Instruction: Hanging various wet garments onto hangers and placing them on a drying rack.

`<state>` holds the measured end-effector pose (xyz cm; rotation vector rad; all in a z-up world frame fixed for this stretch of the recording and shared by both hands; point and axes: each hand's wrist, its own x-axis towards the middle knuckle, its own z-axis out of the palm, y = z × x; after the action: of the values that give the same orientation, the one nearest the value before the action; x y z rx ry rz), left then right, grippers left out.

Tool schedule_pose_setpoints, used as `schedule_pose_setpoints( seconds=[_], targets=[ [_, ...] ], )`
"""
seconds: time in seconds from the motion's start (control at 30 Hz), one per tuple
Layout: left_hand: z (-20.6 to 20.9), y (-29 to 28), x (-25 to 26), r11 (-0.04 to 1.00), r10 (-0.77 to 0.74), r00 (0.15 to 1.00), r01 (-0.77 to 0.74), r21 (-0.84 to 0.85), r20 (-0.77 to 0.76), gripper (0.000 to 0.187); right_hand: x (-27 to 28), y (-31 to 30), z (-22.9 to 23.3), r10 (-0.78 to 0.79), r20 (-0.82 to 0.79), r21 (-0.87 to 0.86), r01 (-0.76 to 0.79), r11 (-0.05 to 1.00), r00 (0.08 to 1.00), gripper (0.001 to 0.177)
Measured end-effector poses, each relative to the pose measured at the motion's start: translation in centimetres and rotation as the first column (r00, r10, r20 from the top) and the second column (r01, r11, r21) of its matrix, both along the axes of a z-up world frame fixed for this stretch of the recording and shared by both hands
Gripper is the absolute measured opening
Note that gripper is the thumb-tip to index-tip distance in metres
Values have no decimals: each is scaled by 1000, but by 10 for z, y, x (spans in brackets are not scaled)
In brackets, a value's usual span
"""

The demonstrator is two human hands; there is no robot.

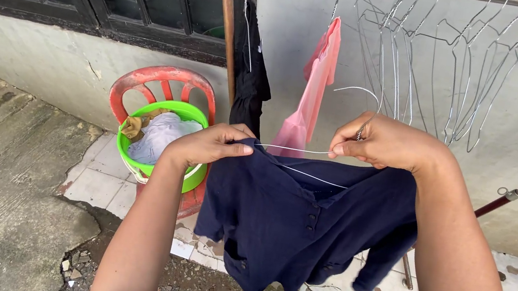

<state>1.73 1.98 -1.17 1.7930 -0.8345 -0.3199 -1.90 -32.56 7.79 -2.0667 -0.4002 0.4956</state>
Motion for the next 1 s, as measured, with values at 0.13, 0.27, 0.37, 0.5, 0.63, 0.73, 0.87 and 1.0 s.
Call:
schedule_pose_setpoints(
  seconds=[0.13, 0.27, 0.37, 0.5, 0.63, 0.73, 0.87, 1.0],
  targets=[
    [-12, -15, 8, 992, -68, 991, 54, 116, 115, 19, -6, 8, 3, 29, -10, -44, -30, 999, 1000, 17],
    [-12, -41, 4, 961, -78, 963, 4, 275, 257, 21, 2, 16, -21, 37, -63, 82, -32, 996, 997, 17],
    [-13, -57, -2, 956, 7, 958, -91, 280, 286, 24, 7, 12, -39, 88, -90, 210, -68, 975, 992, 19],
    [-13, -47, -3, 978, 147, 922, -189, 86, 358, 34, 6, -24, -38, 50, -35, 193, -42, 980, 998, 45],
    [-33, -37, 6, 966, 245, 875, -259, -25, 418, 36, -1, -66, -45, -153, -102, -35, 151, 988, 983, 45],
    [-52, -33, 14, 922, 380, 831, -375, -96, 407, 37, -13, -79, -53, -108, -207, -28, 104, 994, 972, 45],
    [-64, -35, 18, 904, 427, 860, -410, -118, 281, 29, -30, -78, -50, 156, -21, 260, -145, 955, 988, 33],
    [-54, -41, 16, 925, 378, 898, -375, -55, 226, 20, -41, -79, -58, 250, 83, 525, -256, 812, 965, 40]
  ],
)
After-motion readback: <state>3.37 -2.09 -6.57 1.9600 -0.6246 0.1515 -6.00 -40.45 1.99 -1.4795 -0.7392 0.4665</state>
